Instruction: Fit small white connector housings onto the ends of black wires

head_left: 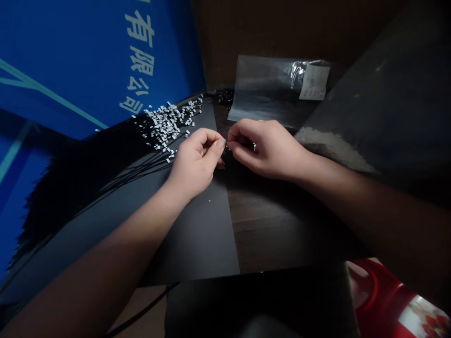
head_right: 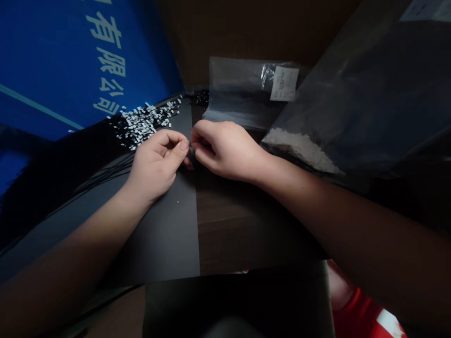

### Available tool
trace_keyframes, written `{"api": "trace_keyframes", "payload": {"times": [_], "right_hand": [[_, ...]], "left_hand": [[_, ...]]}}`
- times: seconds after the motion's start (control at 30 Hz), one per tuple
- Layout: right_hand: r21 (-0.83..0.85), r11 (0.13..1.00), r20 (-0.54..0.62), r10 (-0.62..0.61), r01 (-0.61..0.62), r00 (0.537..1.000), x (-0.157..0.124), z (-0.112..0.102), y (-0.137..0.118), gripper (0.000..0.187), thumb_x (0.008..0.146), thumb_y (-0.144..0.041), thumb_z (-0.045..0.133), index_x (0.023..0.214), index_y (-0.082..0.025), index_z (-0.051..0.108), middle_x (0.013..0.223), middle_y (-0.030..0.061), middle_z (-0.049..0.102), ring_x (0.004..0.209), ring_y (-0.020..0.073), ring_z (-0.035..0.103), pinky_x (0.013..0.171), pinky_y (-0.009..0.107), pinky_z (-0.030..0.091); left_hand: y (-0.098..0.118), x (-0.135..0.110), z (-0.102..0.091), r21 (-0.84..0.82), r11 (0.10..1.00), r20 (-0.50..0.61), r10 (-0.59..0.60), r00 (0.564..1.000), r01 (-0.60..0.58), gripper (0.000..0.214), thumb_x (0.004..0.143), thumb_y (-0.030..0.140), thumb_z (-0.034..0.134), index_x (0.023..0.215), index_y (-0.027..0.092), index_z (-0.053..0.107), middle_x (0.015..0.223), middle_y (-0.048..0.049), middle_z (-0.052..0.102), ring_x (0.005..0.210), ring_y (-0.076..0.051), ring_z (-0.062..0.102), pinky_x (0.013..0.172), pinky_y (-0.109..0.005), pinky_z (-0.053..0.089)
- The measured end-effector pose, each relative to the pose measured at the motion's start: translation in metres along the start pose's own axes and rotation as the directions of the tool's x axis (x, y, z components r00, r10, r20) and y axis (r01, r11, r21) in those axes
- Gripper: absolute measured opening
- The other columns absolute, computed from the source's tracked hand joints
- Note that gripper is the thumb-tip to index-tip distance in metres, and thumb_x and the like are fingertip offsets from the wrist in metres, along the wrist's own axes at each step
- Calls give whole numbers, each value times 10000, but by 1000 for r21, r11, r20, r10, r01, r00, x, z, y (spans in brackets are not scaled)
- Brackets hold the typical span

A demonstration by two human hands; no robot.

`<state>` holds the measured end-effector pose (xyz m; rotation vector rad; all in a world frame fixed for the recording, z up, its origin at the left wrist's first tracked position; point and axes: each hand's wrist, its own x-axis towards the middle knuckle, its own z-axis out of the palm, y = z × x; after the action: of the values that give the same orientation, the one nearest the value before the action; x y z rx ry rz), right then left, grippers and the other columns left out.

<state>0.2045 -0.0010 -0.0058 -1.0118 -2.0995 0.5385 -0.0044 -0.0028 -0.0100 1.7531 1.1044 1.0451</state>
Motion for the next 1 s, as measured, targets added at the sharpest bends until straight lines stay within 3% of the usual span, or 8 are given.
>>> {"api": "trace_keyframes", "payload": {"times": [0.2, 0.77, 1.0], "right_hand": [[-2, 1000, 2, -27, 27, 1000, 0, 0, 2, 102, 877, -201, 641, 957, -185, 701, 817, 25, 713, 714, 169, 586, 673, 293, 381], [15, 1000, -26, 4, -4, 1000, -2, 1, -1, 65, 892, -196, 645, 937, -178, 688, 807, 24, 703, 703, 157, 595, 670, 294, 395], [14, 999, -73, 45, -44, 996, -1, 0, 1, 72, 952, -260, 677, 950, -189, 686, 811, 17, 697, 713, 154, 589, 679, 302, 424]], "left_hand": [[0, 0, 1, -5, 999, -1, 32, 999, -32, 130, 1008, 299, 738, 940, 221, 658, 779, 7, 677, 645, -138, 664, 620, -261, 553], [1, -1, 6, -24, 999, -29, 21, 999, -22, 101, 1012, 173, 671, 918, 202, 647, 764, 22, 660, 630, -113, 654, 602, -221, 536], [-3, 2, 5, -192, 981, -75, -53, 996, 38, 99, 1021, 214, 719, 941, 187, 667, 793, 13, 658, 632, -100, 653, 603, -207, 576]]}}
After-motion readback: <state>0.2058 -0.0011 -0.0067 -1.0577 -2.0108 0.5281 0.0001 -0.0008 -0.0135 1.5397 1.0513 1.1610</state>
